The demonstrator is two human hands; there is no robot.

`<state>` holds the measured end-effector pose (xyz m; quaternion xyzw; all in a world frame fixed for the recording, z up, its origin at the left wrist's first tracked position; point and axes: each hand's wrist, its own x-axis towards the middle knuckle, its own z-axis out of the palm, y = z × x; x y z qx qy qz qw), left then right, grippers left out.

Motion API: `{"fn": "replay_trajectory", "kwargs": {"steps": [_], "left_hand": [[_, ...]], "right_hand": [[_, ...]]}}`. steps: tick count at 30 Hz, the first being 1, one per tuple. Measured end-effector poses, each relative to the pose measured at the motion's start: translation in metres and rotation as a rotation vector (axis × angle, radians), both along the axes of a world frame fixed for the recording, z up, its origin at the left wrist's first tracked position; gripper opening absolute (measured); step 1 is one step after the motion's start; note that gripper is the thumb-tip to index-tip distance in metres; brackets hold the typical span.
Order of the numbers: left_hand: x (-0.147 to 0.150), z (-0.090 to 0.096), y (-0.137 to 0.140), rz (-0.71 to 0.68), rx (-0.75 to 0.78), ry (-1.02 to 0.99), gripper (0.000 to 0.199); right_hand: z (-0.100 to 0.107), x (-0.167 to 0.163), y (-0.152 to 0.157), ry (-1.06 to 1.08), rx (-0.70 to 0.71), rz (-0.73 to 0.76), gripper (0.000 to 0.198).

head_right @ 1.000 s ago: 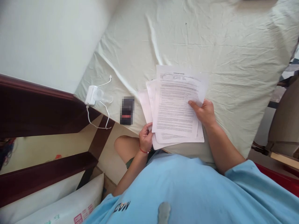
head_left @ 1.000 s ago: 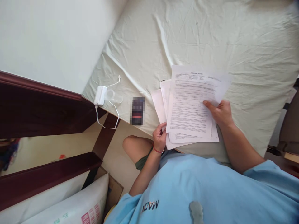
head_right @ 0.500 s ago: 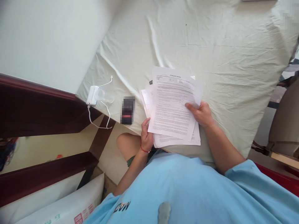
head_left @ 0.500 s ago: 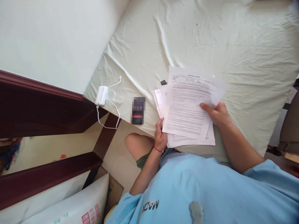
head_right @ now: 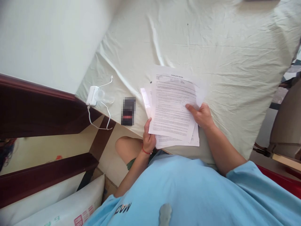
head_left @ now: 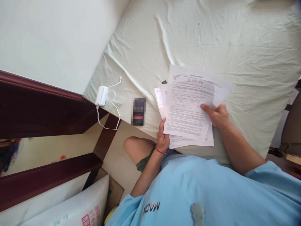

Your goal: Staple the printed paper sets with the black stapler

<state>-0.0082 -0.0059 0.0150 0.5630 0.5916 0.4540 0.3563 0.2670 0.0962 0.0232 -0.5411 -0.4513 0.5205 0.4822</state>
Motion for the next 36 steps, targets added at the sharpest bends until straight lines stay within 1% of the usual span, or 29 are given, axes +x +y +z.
{"fn": "replay_trajectory", "kwargs": {"steps": [2,5,9,12,16,19,23,27,31,36], "left_hand": [[0.0,-0.001,-0.001,0.007,0.016,0.001,0.059],[0.001,-0.002,-0.002,0.052,0.032,0.002,0.065],[0.001,0.001,-0.003,0.081,-0.05,-0.011,0.077],[0.002,0.003,-0.002,0.086,-0.093,-0.015,0.083],[0.005,0.006,0.0,0.111,-0.104,-0.039,0.08],[0.006,0.006,-0.001,0.125,-0.094,-0.043,0.078],[0.004,0.004,-0.002,0.089,-0.058,-0.024,0.073],[0.001,0.001,-0.002,0.018,-0.031,0.014,0.07],[-0.004,-0.004,-0.002,-0.043,-0.003,0.098,0.075],[-0.006,-0.01,-0.002,-0.082,0.019,0.13,0.08]], "right_hand": [[0.0,-0.001,0.0,-0.004,0.012,0.009,0.057],[0.001,-0.001,0.0,-0.037,0.045,0.012,0.05],[0.003,0.003,0.001,-0.099,0.098,-0.023,0.04],[0.005,0.006,0.001,-0.101,0.086,-0.005,0.038],[0.004,0.009,0.001,-0.13,0.059,0.017,0.041],[0.002,0.008,0.0,-0.12,0.04,0.018,0.037],[0.0,0.005,-0.001,-0.064,0.068,0.014,0.032],[-0.003,0.001,-0.001,0.026,0.083,-0.02,0.033],[-0.003,-0.003,0.0,0.148,0.077,-0.058,0.039],[-0.001,-0.005,0.0,0.177,0.038,-0.068,0.041]]}}
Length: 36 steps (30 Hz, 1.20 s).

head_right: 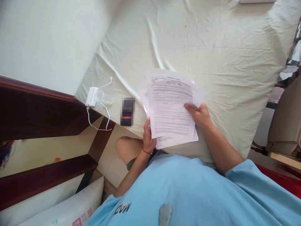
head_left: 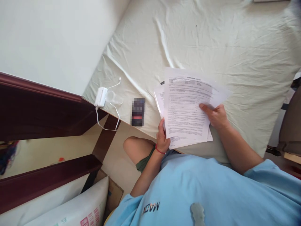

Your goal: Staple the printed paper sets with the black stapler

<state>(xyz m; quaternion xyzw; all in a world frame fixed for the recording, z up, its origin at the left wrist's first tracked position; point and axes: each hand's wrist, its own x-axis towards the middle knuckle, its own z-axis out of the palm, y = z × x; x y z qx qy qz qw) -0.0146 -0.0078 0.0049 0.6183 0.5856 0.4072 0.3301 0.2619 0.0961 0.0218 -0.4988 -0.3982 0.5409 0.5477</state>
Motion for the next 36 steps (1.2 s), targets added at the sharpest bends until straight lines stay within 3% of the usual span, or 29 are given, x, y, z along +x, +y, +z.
{"fn": "replay_trajectory", "kwargs": {"steps": [14,21,36], "left_hand": [[0.004,0.002,0.0,-0.002,0.117,0.05,0.067],[0.007,0.003,0.0,0.01,0.079,-0.011,0.067],[0.007,0.007,-0.002,0.04,-0.059,-0.17,0.065]], "right_hand": [[-0.004,0.002,0.003,-0.004,-0.038,0.03,0.04],[-0.002,0.008,0.003,-0.161,-0.023,0.041,0.039],[0.004,0.013,0.005,-0.226,-0.069,0.072,0.035]]}}
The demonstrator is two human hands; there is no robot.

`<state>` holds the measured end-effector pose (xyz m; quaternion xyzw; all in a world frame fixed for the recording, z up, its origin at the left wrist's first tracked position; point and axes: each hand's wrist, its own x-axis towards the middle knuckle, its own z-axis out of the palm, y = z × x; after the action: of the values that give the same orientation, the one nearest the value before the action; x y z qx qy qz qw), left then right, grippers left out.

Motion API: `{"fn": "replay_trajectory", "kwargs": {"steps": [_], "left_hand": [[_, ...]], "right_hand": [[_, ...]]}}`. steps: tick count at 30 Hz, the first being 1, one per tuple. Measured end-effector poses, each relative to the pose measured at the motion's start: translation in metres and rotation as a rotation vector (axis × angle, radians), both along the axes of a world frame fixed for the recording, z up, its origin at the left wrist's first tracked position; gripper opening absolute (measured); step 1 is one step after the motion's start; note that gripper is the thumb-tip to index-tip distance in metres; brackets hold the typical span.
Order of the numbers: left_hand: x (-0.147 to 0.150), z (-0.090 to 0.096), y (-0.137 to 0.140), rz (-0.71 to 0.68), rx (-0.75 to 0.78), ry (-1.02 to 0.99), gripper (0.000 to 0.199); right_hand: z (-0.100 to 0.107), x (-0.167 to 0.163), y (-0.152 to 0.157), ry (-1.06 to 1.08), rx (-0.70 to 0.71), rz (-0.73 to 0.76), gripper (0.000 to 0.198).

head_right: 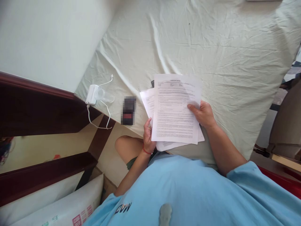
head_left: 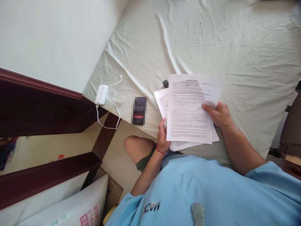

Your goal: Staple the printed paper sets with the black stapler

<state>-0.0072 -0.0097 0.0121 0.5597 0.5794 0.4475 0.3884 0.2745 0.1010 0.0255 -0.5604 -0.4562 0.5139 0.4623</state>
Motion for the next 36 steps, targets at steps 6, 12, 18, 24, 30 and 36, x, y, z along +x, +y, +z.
{"fn": "replay_trajectory", "kwargs": {"steps": [6,12,18,24,30,36], "left_hand": [[0.001,0.0,0.0,0.029,-0.009,0.052,0.065],[0.003,0.003,0.002,0.015,-0.015,0.053,0.069],[0.001,0.002,0.002,0.022,-0.002,0.103,0.067],[0.001,0.002,0.002,0.029,0.057,0.119,0.061],[0.001,0.0,0.002,0.033,0.032,0.067,0.06],[-0.002,-0.001,0.004,-0.01,-0.085,-0.06,0.072]], "right_hand": [[0.0,-0.002,0.0,0.023,0.025,-0.026,0.032],[-0.001,-0.005,0.0,0.007,0.045,-0.049,0.031],[-0.01,-0.005,-0.002,0.012,0.048,-0.076,0.032],[-0.01,-0.007,-0.002,0.025,0.047,-0.083,0.034],[-0.011,-0.004,-0.001,-0.018,0.063,-0.093,0.032],[0.0,0.008,-0.003,-0.135,0.108,-0.128,0.034]]}}
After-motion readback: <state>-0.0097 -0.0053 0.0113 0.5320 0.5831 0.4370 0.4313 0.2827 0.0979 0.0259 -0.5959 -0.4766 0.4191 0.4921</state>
